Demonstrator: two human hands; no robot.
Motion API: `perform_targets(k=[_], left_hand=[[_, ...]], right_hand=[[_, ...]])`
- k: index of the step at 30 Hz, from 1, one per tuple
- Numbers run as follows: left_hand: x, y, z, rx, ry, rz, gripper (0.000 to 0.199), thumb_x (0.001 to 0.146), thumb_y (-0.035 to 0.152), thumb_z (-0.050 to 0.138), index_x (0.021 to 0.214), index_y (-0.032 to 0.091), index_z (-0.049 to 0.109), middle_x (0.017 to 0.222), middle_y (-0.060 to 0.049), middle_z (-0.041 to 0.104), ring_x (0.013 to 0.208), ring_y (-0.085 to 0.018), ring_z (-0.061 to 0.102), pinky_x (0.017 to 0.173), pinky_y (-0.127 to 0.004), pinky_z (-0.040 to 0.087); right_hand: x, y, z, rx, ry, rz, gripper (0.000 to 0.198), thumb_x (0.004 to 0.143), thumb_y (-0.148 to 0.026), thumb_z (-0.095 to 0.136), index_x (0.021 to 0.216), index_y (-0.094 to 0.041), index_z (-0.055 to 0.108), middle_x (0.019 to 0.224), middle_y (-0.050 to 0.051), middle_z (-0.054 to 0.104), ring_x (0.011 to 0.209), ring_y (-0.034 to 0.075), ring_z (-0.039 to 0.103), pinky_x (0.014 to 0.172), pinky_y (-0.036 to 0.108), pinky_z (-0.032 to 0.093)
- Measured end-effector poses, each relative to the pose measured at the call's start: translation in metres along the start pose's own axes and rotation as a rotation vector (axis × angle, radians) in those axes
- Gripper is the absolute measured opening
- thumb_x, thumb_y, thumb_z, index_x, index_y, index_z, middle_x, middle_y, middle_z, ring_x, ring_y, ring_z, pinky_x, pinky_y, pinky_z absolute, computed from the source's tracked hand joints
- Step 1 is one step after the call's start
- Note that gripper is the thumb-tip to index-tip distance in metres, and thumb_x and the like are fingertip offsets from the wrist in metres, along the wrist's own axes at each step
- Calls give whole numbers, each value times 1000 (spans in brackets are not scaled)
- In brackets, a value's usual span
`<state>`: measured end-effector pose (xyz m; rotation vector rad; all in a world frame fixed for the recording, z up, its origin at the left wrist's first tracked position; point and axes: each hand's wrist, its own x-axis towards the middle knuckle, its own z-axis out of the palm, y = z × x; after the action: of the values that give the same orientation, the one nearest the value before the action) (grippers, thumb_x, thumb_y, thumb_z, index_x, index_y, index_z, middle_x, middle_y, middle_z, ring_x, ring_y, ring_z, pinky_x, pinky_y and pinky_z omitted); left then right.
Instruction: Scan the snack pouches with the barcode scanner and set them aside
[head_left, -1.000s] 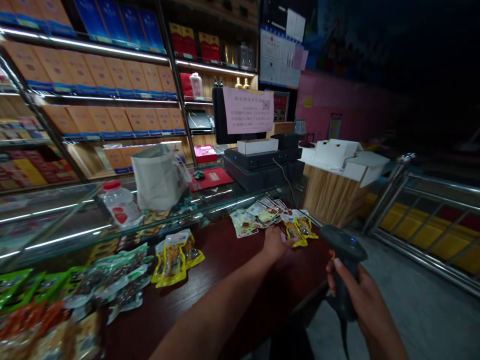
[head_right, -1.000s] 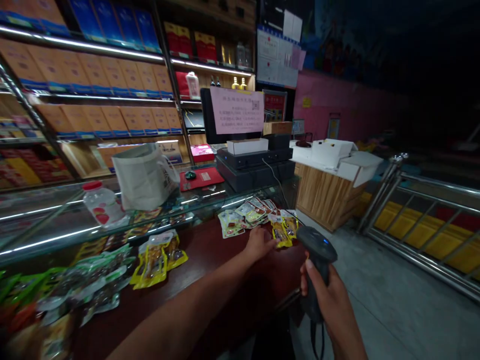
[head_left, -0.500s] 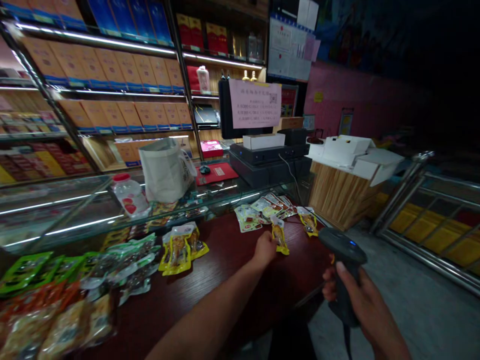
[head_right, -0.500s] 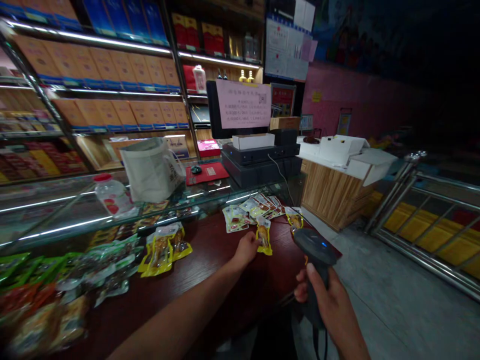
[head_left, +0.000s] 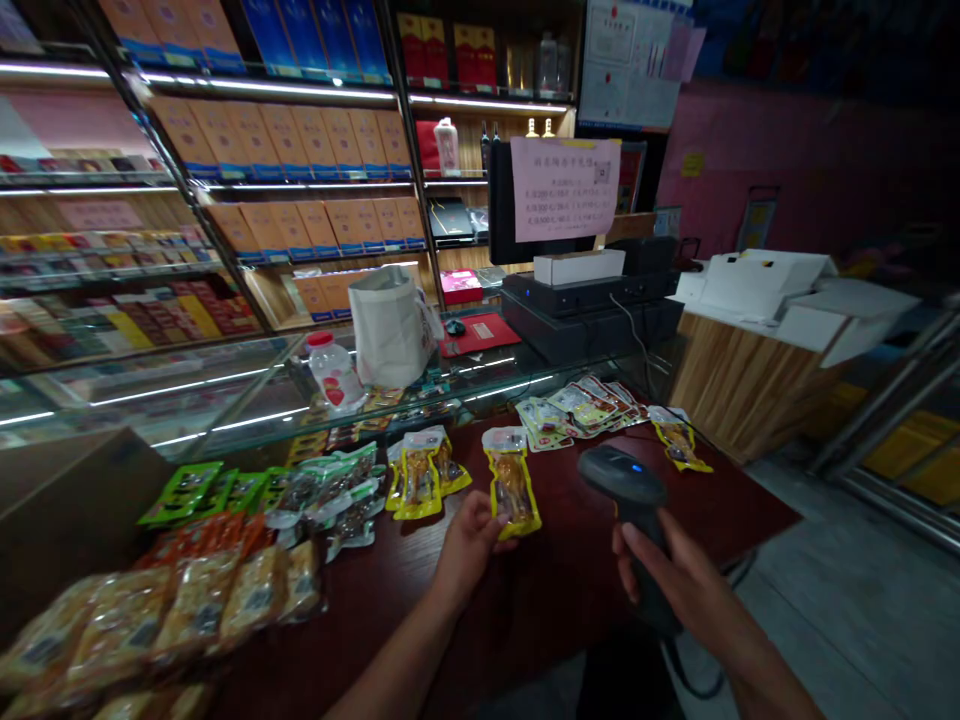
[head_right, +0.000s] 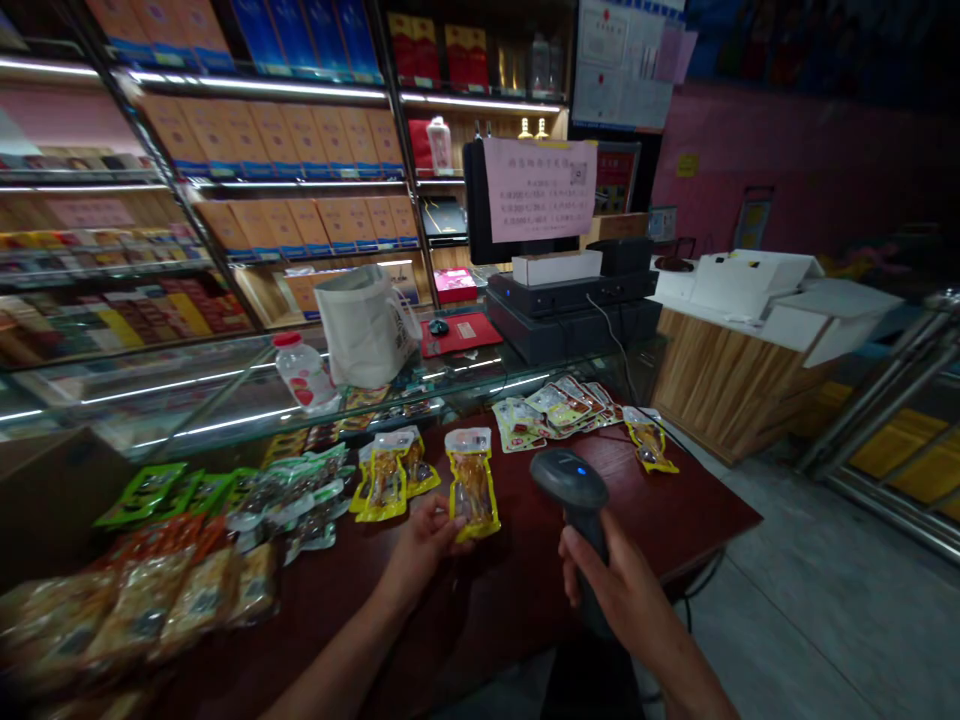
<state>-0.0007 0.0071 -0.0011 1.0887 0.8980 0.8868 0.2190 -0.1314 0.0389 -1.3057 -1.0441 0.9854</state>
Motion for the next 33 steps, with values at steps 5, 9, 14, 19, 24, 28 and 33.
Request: perform_targets(k=[5,9,14,19,24,28,33], left_hand=[[-4,6,-16,-23,116,113,53,60,47,86,80,21,44,72,3,68,72,-17,71,62,-27,59],[-5,9,-17,-9,152,170,47,64,46,83,78,21,44,67,6,63,70,-16,69,64,-28,58],[-3,3,-19,32,176,222,43,68,44,81,77,21,45,67,5,62,70,-14,67,65,-24,55],[-2,1,-19,42,158,227,41,71,44,78,77,21,44,72,3,65,71,-15,67,66,-24,53],[-3,6,-17,49,160,209,43,70,45,78,76,21,43,73,3,64,74,-16,68,65,-25,54],[-3,5,-17,64,176,199,44,68,46,78,75,22,43,63,7,56,69,-15,66,61,-24,55],[-2,5,-18,50,217,213,44,66,45,79,76,22,42,61,9,54,61,-12,62,60,-25,56]], right_hand=[[8,-15,36,66,51,-32,41,91,-60,61,94,-20,58,72,-2,64,46,10,54,46,23,44],[13,-22,49,49,75,-31,41,90,-60,63,88,-20,58,68,-3,61,44,8,49,43,20,40],[15,-22,56,50,69,-11,42,89,-61,63,88,-19,60,66,-2,60,43,8,48,43,21,39],[16,-21,58,21,54,-23,42,90,-61,60,93,-19,59,67,-2,61,43,10,48,43,22,40],[16,-22,57,-13,62,-41,42,91,-61,58,84,-19,57,66,-1,61,43,9,48,43,22,40],[14,-23,57,-40,93,-44,43,90,-62,58,87,-19,60,63,-2,59,42,10,49,42,22,41],[13,-21,56,-23,102,-15,44,89,-63,60,85,-19,60,64,-2,60,42,9,48,43,22,42]])
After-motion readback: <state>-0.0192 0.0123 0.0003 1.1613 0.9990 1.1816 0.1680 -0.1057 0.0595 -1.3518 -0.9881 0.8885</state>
